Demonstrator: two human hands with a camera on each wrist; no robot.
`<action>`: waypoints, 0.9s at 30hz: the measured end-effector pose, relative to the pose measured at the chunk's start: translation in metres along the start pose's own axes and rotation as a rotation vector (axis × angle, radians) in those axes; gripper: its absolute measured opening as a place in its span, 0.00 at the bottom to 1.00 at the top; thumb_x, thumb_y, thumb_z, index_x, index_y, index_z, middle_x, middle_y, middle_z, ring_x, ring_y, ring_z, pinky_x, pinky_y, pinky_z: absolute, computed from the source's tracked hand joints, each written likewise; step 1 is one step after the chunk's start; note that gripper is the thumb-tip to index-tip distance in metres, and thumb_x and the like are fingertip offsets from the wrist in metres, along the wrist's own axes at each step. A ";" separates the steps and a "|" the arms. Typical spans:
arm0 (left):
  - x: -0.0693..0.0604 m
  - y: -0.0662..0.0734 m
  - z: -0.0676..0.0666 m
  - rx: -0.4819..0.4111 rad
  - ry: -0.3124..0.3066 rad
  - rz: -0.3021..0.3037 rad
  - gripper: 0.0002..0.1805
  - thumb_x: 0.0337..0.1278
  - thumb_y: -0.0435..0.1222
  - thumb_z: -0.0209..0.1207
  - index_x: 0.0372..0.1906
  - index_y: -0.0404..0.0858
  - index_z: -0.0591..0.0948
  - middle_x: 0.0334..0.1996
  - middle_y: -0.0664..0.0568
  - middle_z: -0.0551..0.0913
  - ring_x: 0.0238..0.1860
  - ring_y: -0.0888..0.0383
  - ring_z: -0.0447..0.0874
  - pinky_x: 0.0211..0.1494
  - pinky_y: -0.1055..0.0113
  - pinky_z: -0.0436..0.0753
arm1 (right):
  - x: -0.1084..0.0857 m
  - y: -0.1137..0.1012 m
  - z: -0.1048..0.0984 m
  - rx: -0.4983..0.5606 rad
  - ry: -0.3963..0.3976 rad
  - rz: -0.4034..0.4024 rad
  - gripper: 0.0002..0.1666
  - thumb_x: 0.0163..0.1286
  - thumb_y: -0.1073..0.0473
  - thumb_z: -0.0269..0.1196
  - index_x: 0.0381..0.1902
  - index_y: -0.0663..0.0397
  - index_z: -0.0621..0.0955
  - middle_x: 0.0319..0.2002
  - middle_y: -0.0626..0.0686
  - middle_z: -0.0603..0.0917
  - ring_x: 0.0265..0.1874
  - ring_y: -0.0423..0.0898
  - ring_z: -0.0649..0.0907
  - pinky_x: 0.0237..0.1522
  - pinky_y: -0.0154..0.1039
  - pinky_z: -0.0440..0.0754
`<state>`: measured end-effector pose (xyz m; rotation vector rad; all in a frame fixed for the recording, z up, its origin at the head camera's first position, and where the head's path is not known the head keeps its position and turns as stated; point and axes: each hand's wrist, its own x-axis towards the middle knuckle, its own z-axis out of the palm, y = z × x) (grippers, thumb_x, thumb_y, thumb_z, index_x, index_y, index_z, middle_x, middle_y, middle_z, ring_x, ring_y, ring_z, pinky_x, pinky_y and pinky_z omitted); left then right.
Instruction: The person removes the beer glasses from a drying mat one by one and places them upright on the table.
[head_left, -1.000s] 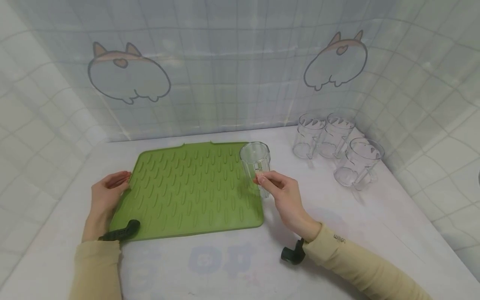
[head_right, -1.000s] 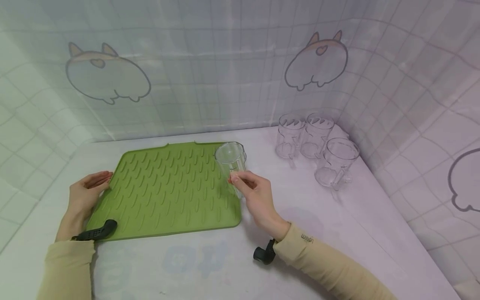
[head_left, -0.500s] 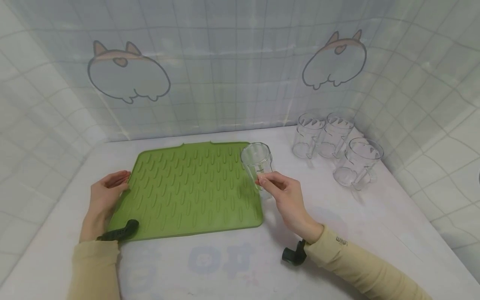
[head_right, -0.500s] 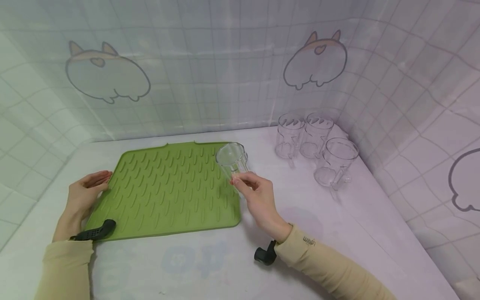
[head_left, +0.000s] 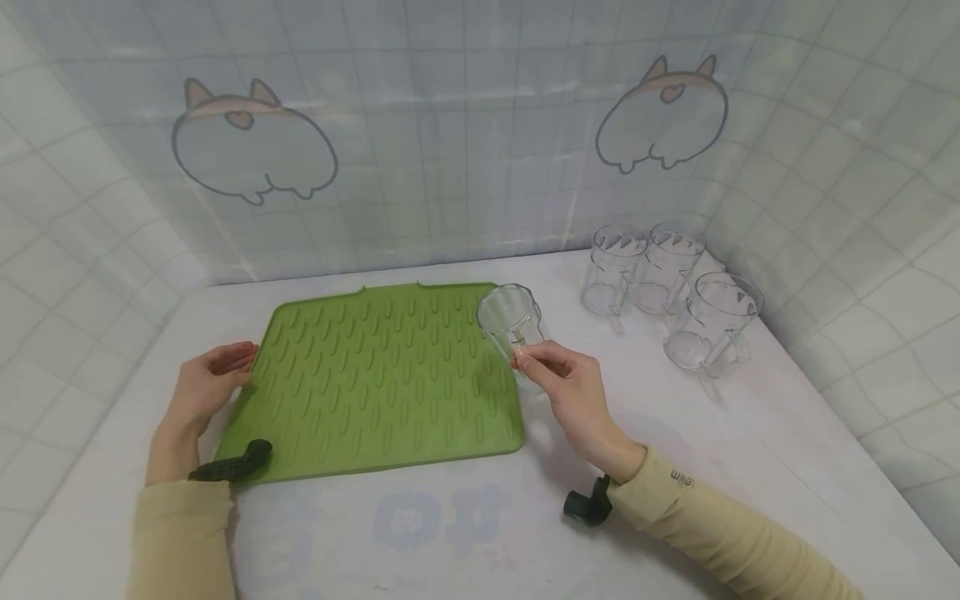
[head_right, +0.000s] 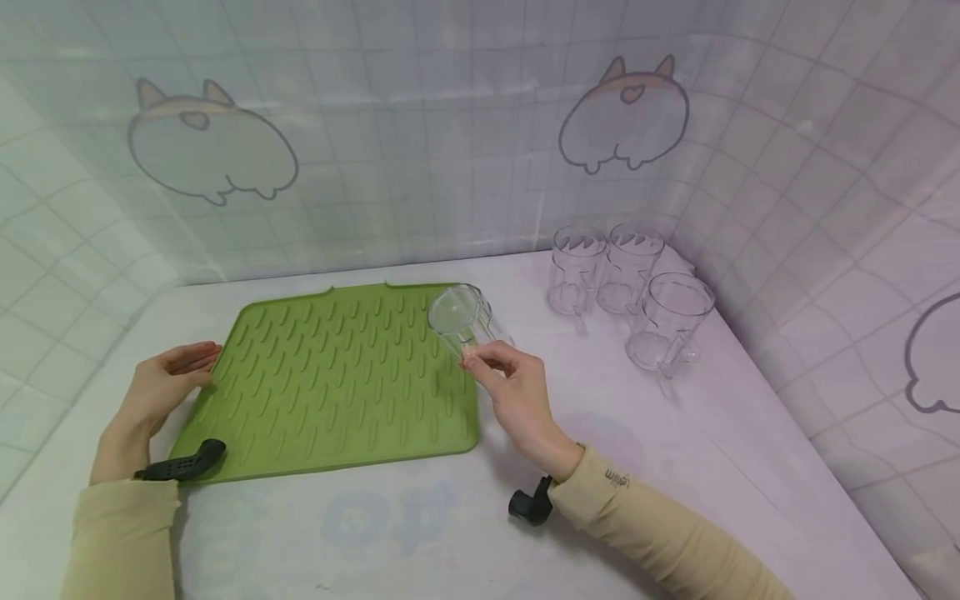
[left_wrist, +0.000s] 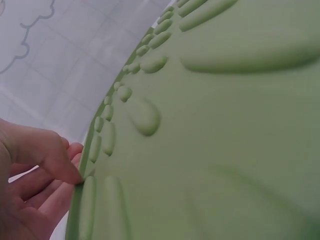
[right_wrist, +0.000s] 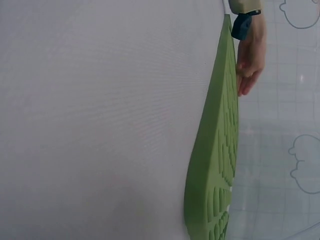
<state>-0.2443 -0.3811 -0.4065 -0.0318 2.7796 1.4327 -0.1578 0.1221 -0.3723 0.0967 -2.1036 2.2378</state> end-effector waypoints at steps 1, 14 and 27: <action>0.000 0.000 -0.001 0.000 -0.001 -0.002 0.32 0.64 0.27 0.59 0.71 0.23 0.63 0.50 0.71 0.78 0.45 0.85 0.73 0.47 0.89 0.78 | 0.000 0.000 0.000 -0.001 0.001 -0.001 0.14 0.69 0.59 0.66 0.45 0.65 0.85 0.39 0.53 0.87 0.44 0.46 0.86 0.56 0.40 0.84; -0.002 0.006 -0.005 0.037 0.018 -0.031 0.29 0.69 0.32 0.58 0.69 0.22 0.67 0.40 0.81 0.77 0.40 0.88 0.75 0.41 0.89 0.77 | -0.001 -0.001 -0.002 -0.025 0.025 -0.023 0.12 0.69 0.61 0.66 0.44 0.65 0.86 0.38 0.53 0.86 0.43 0.45 0.84 0.56 0.40 0.84; 0.007 0.046 0.009 0.180 0.063 0.028 0.28 0.72 0.45 0.56 0.66 0.31 0.74 0.54 0.50 0.83 0.47 0.77 0.74 0.41 0.88 0.74 | 0.002 -0.003 -0.002 -0.043 0.046 -0.081 0.08 0.69 0.63 0.66 0.41 0.63 0.87 0.39 0.56 0.87 0.44 0.46 0.84 0.57 0.41 0.83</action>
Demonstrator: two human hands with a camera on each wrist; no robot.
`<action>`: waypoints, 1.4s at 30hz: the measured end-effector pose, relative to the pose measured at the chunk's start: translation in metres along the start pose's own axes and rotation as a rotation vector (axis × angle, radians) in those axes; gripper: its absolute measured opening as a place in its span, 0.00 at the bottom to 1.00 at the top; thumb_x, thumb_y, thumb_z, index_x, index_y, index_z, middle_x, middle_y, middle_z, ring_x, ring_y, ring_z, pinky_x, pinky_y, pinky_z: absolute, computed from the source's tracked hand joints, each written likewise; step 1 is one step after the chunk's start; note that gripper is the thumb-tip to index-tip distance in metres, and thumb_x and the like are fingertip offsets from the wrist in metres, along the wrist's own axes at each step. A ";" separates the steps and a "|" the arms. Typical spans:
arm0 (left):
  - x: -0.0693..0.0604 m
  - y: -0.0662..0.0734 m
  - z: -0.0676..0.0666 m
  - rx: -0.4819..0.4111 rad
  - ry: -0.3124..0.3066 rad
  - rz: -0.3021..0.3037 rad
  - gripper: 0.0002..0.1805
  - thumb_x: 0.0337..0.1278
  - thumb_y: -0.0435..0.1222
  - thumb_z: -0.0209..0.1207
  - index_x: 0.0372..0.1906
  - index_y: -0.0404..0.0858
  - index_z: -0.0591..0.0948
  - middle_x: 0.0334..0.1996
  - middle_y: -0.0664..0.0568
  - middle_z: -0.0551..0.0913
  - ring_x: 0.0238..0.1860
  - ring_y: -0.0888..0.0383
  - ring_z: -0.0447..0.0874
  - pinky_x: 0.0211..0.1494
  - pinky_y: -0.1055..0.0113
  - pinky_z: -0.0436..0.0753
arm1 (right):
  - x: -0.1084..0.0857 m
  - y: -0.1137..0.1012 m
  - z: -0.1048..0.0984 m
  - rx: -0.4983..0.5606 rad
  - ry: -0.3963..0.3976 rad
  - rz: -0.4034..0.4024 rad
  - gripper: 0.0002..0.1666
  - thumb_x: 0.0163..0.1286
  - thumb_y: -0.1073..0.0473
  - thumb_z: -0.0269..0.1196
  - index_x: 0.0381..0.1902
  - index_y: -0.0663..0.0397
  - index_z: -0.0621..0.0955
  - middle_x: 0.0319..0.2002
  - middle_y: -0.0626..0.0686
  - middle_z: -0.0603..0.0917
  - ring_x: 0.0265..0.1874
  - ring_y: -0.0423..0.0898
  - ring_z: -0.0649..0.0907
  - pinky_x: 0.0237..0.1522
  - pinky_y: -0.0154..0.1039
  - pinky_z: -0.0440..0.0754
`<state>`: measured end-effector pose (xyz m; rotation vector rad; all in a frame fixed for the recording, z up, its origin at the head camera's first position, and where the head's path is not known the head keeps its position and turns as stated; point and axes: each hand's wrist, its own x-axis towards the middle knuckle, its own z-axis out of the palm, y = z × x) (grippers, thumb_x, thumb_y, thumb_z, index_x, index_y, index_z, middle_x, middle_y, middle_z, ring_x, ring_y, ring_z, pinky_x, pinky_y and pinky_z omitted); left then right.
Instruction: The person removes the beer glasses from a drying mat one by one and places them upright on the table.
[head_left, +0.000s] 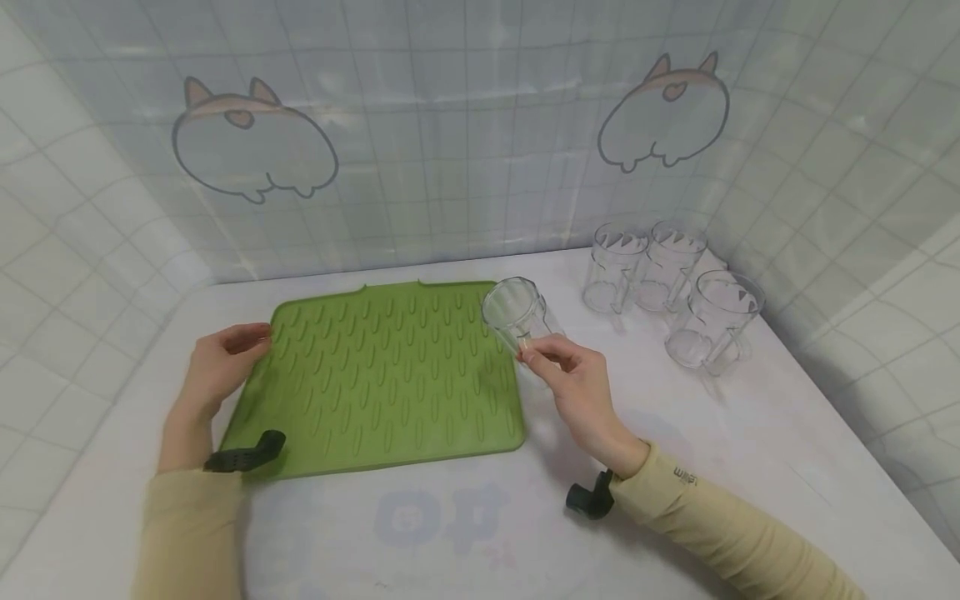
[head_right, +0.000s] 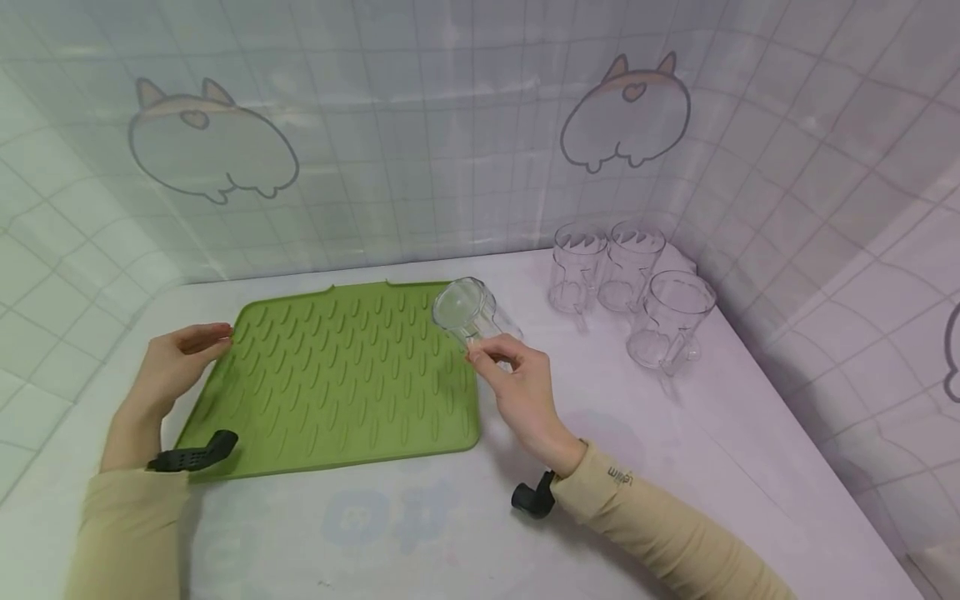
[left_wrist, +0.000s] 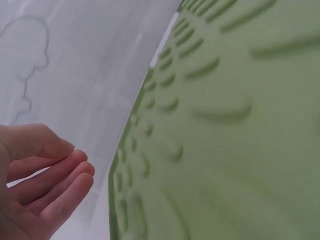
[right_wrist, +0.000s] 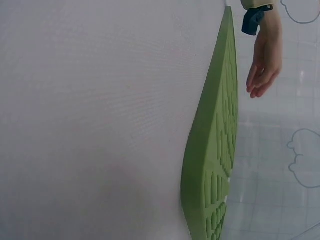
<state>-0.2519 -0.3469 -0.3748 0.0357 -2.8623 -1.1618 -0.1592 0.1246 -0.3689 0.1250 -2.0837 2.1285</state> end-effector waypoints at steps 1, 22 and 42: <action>0.000 0.005 0.002 0.012 -0.004 0.017 0.27 0.72 0.45 0.55 0.66 0.31 0.74 0.57 0.43 0.81 0.50 0.71 0.76 0.41 0.88 0.74 | 0.000 0.000 0.000 -0.001 -0.001 -0.001 0.08 0.69 0.63 0.66 0.41 0.63 0.87 0.39 0.56 0.87 0.44 0.46 0.83 0.57 0.41 0.83; -0.009 0.100 0.038 -0.045 -0.118 0.266 0.24 0.71 0.37 0.57 0.67 0.31 0.73 0.60 0.35 0.79 0.61 0.42 0.77 0.55 0.87 0.77 | 0.001 0.002 -0.001 -0.022 -0.007 -0.084 0.08 0.69 0.65 0.65 0.41 0.65 0.86 0.38 0.57 0.86 0.43 0.46 0.82 0.51 0.35 0.83; -0.032 0.158 0.087 -0.167 -0.253 0.349 0.26 0.64 0.39 0.65 0.65 0.36 0.75 0.60 0.46 0.80 0.62 0.47 0.79 0.67 0.56 0.80 | -0.003 0.005 -0.001 -0.108 -0.014 -0.213 0.07 0.68 0.68 0.65 0.42 0.62 0.87 0.37 0.57 0.86 0.38 0.43 0.80 0.47 0.32 0.80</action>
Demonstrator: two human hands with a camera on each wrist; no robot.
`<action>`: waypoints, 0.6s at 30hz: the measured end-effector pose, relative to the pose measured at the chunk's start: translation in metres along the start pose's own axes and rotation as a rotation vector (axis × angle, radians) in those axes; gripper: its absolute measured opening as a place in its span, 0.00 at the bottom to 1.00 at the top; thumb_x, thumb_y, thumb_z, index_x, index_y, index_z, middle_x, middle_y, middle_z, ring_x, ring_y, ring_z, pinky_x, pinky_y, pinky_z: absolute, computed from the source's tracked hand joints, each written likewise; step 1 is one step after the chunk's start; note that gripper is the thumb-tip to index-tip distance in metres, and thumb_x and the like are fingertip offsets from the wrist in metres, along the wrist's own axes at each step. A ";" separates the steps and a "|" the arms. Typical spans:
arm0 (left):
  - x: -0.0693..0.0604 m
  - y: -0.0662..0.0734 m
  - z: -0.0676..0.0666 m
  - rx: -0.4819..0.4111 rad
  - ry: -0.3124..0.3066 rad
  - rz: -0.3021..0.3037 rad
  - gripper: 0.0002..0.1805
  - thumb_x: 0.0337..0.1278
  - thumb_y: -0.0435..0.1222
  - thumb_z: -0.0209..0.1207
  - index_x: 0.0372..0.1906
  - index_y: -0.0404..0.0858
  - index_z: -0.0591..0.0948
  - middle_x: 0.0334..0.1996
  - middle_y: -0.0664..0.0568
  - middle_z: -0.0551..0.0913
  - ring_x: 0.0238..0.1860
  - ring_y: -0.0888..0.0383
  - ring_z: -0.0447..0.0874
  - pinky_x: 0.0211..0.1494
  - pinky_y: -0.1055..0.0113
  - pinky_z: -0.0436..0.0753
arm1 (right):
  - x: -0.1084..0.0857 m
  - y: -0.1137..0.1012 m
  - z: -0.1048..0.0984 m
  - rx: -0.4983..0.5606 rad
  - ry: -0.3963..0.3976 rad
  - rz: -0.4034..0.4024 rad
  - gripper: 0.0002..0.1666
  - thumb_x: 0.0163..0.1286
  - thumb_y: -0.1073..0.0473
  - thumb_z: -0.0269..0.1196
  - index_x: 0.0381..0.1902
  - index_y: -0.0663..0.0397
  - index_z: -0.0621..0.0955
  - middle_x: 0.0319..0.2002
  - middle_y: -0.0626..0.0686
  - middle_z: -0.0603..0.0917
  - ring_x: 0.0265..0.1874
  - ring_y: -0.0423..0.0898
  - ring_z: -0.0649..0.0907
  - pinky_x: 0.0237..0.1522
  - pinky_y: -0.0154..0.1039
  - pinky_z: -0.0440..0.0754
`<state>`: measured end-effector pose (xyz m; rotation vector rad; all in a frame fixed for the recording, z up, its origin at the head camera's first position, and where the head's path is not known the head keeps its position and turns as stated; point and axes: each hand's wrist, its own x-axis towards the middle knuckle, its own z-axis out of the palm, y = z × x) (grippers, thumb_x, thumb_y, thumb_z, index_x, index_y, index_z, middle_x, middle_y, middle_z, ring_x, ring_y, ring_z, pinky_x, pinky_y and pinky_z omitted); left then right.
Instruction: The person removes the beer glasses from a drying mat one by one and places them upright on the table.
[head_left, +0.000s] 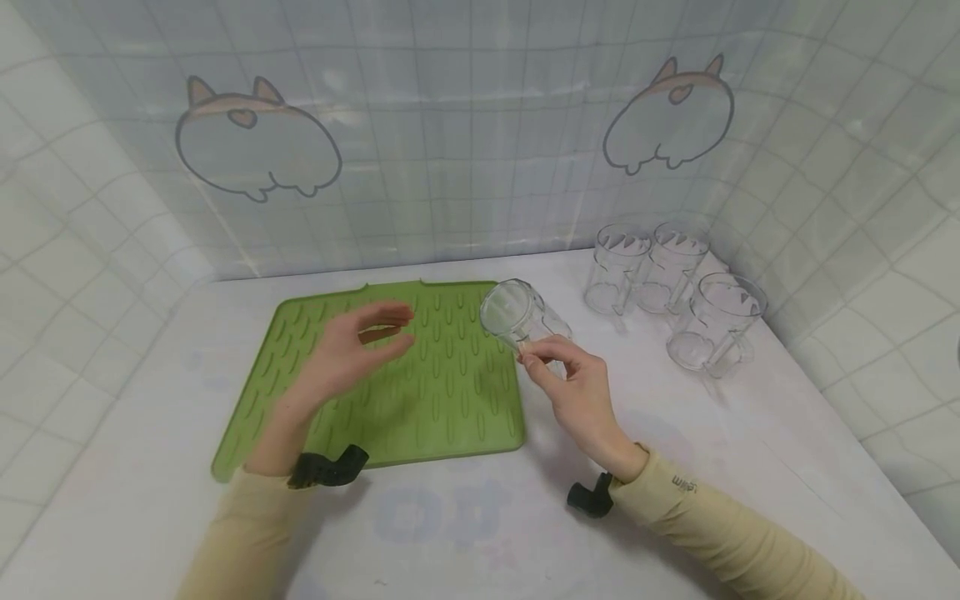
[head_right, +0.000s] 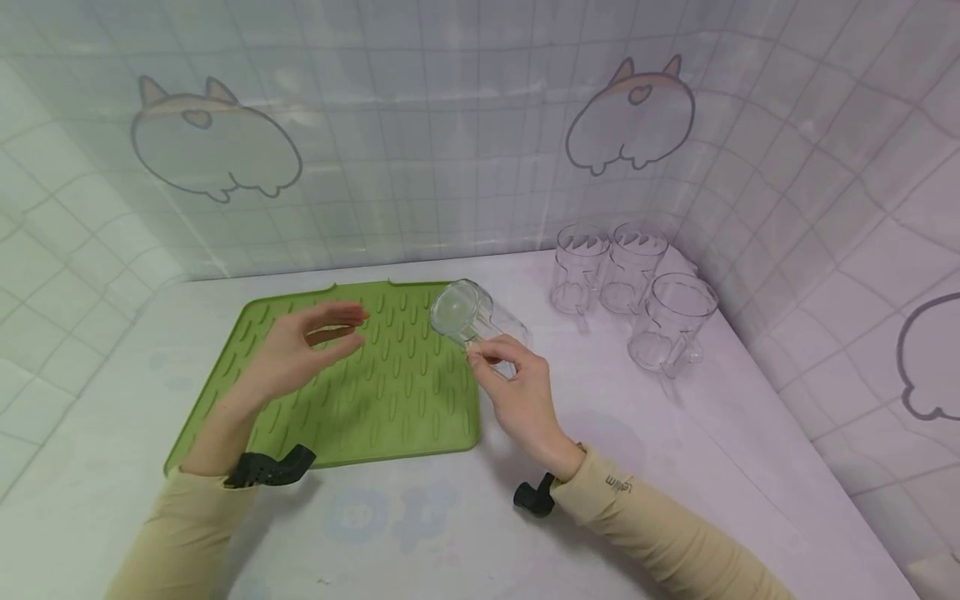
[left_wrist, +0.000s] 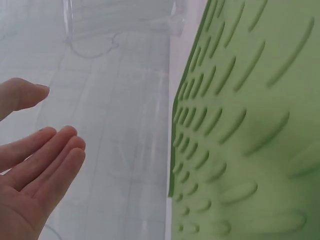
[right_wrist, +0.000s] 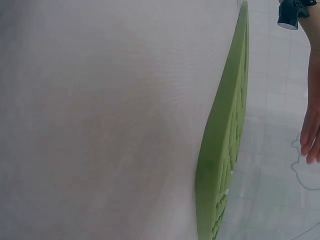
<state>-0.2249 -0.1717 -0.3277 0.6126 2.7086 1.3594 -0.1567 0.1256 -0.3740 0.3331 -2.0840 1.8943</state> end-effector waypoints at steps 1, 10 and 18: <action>0.000 0.002 0.002 -0.010 -0.005 0.007 0.26 0.64 0.38 0.65 0.65 0.36 0.75 0.60 0.46 0.80 0.62 0.47 0.79 0.67 0.55 0.80 | 0.000 0.000 0.000 0.000 0.000 -0.005 0.07 0.68 0.67 0.65 0.42 0.62 0.87 0.37 0.57 0.86 0.39 0.43 0.80 0.47 0.32 0.80; -0.002 0.010 0.016 -0.085 -0.006 0.039 0.25 0.63 0.38 0.66 0.63 0.37 0.77 0.58 0.46 0.81 0.61 0.46 0.80 0.66 0.58 0.80 | -0.001 0.001 -0.001 -0.011 0.001 -0.046 0.07 0.68 0.69 0.65 0.41 0.61 0.87 0.37 0.56 0.87 0.38 0.42 0.80 0.44 0.29 0.80; -0.004 0.021 0.032 -0.112 -0.017 0.068 0.24 0.62 0.38 0.67 0.62 0.38 0.77 0.56 0.47 0.82 0.58 0.46 0.82 0.64 0.56 0.82 | -0.004 -0.001 -0.001 -0.027 -0.023 -0.076 0.08 0.69 0.68 0.64 0.43 0.60 0.87 0.38 0.56 0.86 0.39 0.40 0.80 0.45 0.29 0.80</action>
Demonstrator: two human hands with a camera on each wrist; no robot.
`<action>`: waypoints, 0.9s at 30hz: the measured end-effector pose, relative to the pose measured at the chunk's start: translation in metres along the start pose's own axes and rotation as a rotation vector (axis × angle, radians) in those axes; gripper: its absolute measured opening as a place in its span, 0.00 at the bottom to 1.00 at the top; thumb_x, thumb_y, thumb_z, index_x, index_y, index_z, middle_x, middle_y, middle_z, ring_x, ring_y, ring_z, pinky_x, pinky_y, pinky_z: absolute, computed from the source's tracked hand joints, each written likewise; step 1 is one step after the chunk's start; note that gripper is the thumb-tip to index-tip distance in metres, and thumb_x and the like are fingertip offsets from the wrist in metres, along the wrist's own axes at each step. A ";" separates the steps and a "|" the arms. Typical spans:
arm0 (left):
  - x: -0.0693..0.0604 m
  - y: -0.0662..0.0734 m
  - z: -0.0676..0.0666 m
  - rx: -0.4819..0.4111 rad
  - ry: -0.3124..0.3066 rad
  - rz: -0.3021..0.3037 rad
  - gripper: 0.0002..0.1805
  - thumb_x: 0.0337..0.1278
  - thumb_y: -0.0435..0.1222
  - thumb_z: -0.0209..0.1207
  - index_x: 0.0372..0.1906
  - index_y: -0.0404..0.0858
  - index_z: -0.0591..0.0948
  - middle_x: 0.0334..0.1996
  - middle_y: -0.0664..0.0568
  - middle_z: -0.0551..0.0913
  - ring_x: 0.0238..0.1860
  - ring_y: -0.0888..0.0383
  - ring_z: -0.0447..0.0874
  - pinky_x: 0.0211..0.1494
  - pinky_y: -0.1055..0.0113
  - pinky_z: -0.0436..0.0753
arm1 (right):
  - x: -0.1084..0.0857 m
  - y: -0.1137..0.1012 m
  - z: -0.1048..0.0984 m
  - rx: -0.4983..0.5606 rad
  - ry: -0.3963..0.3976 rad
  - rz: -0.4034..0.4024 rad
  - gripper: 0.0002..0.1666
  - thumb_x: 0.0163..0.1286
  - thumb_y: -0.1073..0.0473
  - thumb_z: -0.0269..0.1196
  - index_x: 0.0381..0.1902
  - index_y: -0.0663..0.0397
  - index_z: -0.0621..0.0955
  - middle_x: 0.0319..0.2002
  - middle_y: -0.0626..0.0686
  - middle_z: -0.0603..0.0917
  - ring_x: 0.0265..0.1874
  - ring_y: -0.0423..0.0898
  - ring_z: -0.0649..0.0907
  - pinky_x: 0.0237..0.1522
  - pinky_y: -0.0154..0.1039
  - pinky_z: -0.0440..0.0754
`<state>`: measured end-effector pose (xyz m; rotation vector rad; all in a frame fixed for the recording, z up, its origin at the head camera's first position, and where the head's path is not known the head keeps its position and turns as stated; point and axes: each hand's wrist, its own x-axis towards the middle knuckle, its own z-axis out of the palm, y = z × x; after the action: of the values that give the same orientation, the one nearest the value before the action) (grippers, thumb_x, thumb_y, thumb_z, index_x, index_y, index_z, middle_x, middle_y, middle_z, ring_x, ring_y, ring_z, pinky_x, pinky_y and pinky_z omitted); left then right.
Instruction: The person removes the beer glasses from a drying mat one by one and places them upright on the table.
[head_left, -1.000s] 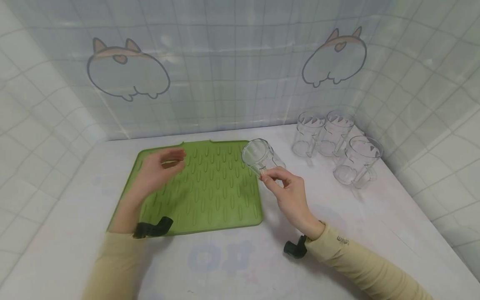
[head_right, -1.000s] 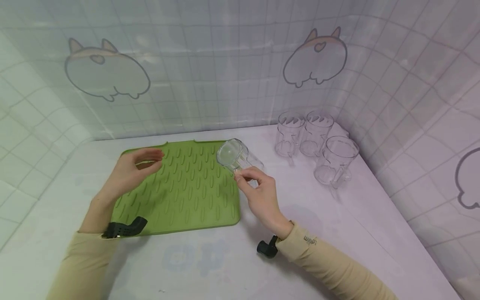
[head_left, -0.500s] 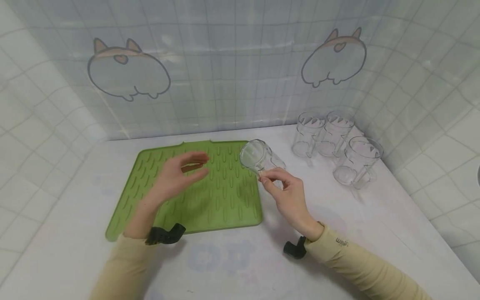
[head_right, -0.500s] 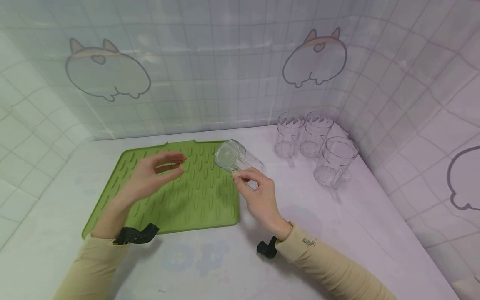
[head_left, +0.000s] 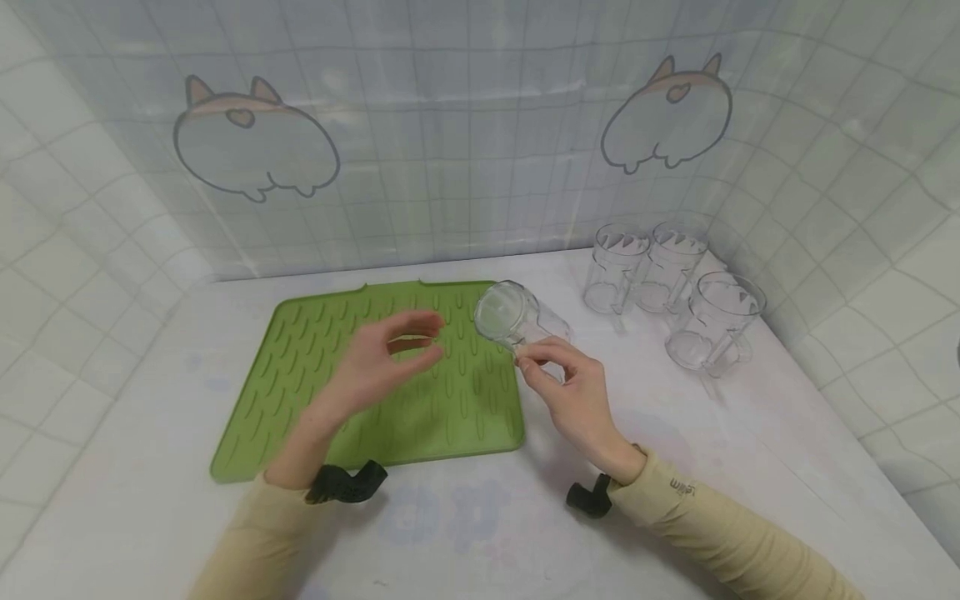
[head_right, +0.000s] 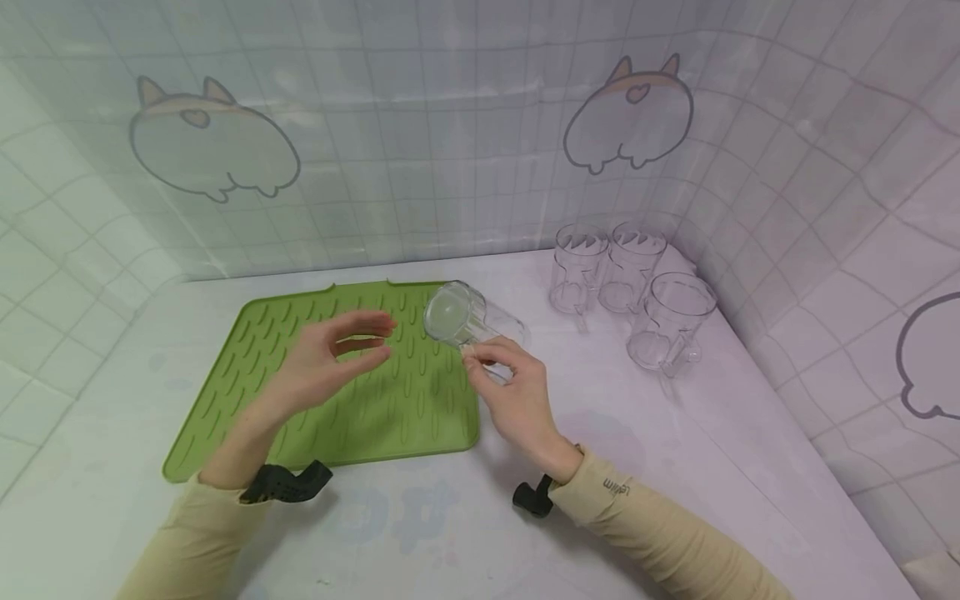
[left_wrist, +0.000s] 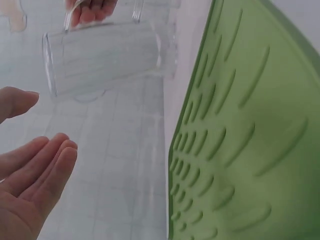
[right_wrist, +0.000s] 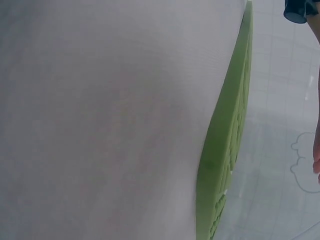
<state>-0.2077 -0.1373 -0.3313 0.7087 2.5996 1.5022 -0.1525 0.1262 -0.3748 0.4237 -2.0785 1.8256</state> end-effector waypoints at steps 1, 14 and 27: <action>0.000 0.001 0.002 0.000 -0.003 0.002 0.25 0.62 0.37 0.67 0.62 0.38 0.77 0.56 0.47 0.83 0.58 0.45 0.82 0.64 0.56 0.83 | 0.000 0.000 0.000 -0.002 -0.003 -0.002 0.08 0.69 0.68 0.64 0.43 0.60 0.87 0.38 0.56 0.86 0.39 0.41 0.80 0.45 0.29 0.80; -0.003 0.012 0.019 0.009 0.017 -0.006 0.29 0.59 0.39 0.69 0.65 0.40 0.76 0.58 0.49 0.81 0.60 0.52 0.81 0.64 0.62 0.82 | -0.005 -0.001 0.003 -0.003 -0.024 -0.036 0.08 0.68 0.69 0.65 0.42 0.56 0.88 0.39 0.53 0.86 0.43 0.43 0.82 0.52 0.34 0.79; -0.003 0.016 0.031 -0.083 0.016 -0.018 0.35 0.56 0.40 0.72 0.68 0.41 0.73 0.61 0.50 0.79 0.61 0.51 0.80 0.63 0.67 0.82 | -0.011 -0.002 0.007 -0.010 -0.068 -0.120 0.09 0.67 0.70 0.64 0.42 0.59 0.88 0.40 0.54 0.86 0.41 0.48 0.83 0.49 0.34 0.83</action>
<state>-0.1911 -0.1068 -0.3345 0.6661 2.5303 1.6062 -0.1426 0.1188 -0.3787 0.6026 -2.0575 1.7536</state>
